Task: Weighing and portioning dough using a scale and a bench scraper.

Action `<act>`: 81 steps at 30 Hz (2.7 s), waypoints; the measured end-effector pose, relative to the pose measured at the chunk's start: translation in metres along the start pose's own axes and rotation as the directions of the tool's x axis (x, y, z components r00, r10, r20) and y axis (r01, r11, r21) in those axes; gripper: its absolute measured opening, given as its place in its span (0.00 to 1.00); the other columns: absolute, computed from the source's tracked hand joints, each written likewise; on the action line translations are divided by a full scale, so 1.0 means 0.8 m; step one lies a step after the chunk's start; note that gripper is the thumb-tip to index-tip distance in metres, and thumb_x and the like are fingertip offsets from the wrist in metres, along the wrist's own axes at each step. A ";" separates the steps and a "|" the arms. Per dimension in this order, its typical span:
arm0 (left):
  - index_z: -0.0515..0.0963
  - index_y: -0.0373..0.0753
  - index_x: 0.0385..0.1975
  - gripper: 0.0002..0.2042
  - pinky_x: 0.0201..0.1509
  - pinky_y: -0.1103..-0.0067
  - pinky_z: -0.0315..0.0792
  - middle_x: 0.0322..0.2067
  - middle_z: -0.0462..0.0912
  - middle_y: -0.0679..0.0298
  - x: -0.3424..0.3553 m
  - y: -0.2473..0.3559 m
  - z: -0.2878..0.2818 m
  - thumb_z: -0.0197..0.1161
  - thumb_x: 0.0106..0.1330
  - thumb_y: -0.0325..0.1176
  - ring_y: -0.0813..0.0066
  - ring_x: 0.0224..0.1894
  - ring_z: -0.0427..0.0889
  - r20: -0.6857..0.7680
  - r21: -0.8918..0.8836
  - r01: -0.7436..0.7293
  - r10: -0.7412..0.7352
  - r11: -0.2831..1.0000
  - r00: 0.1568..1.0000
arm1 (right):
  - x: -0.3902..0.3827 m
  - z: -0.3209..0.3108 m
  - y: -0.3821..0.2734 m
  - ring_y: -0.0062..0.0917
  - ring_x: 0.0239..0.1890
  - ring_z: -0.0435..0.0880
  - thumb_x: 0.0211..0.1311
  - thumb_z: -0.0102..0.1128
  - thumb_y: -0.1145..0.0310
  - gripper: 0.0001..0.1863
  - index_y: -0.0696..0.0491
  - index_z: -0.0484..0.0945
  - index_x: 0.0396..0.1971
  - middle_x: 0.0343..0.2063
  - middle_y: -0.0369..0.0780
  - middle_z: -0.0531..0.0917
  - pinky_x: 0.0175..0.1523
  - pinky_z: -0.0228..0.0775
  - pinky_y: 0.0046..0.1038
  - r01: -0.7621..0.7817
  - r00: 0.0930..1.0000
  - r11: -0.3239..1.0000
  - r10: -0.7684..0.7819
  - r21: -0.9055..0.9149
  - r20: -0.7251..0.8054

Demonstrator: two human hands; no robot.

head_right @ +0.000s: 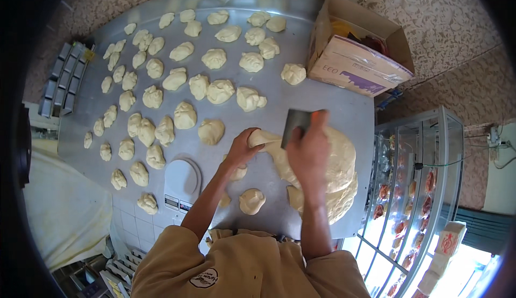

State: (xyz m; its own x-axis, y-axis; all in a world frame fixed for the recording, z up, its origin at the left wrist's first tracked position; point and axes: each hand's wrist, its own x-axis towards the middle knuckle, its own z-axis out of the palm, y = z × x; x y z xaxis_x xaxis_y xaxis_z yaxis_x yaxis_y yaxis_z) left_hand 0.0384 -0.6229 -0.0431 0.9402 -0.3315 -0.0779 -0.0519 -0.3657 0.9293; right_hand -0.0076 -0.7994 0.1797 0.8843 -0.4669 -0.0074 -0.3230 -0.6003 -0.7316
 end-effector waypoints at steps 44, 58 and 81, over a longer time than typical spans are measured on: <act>0.73 0.53 0.66 0.28 0.70 0.60 0.60 0.70 0.66 0.59 -0.260 -0.091 -0.267 0.60 0.63 0.38 0.54 0.66 0.68 -0.169 0.628 -0.128 0.295 0.768 0.940 | -0.237 0.111 0.156 0.56 0.31 0.79 0.59 0.55 0.75 0.20 0.57 0.60 0.50 0.31 0.56 0.80 0.38 0.68 0.53 0.140 0.971 0.989 -0.145 0.039 0.192; 0.72 0.39 0.61 0.21 0.56 0.71 0.75 0.56 0.78 0.54 -0.321 0.039 -0.144 0.53 0.70 0.38 0.61 0.52 0.80 -0.079 -0.995 -0.055 -0.344 0.081 0.936 | -0.270 0.123 0.122 0.46 0.24 0.77 0.60 0.58 0.73 0.19 0.55 0.61 0.48 0.27 0.50 0.79 0.32 0.68 0.46 0.003 0.937 0.985 -0.063 0.174 0.342; 0.76 0.47 0.61 0.27 0.75 0.63 0.57 0.73 0.54 0.43 0.069 0.085 -0.200 0.71 0.60 0.37 0.45 0.74 0.56 -0.430 0.285 -0.287 0.390 0.915 0.814 | -0.152 0.004 0.151 0.50 0.28 0.81 0.60 0.57 0.73 0.17 0.55 0.65 0.48 0.30 0.53 0.81 0.33 0.71 0.46 0.018 1.000 0.998 -0.018 0.066 -0.003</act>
State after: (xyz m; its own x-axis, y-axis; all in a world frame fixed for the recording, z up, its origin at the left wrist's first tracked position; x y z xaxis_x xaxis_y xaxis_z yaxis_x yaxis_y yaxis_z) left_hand 0.1404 -0.5267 0.0732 0.8902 -0.0380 0.4540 -0.4132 -0.4870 0.7695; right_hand -0.1532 -0.8132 0.0903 0.8891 -0.4576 0.0079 -0.2836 -0.5646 -0.7751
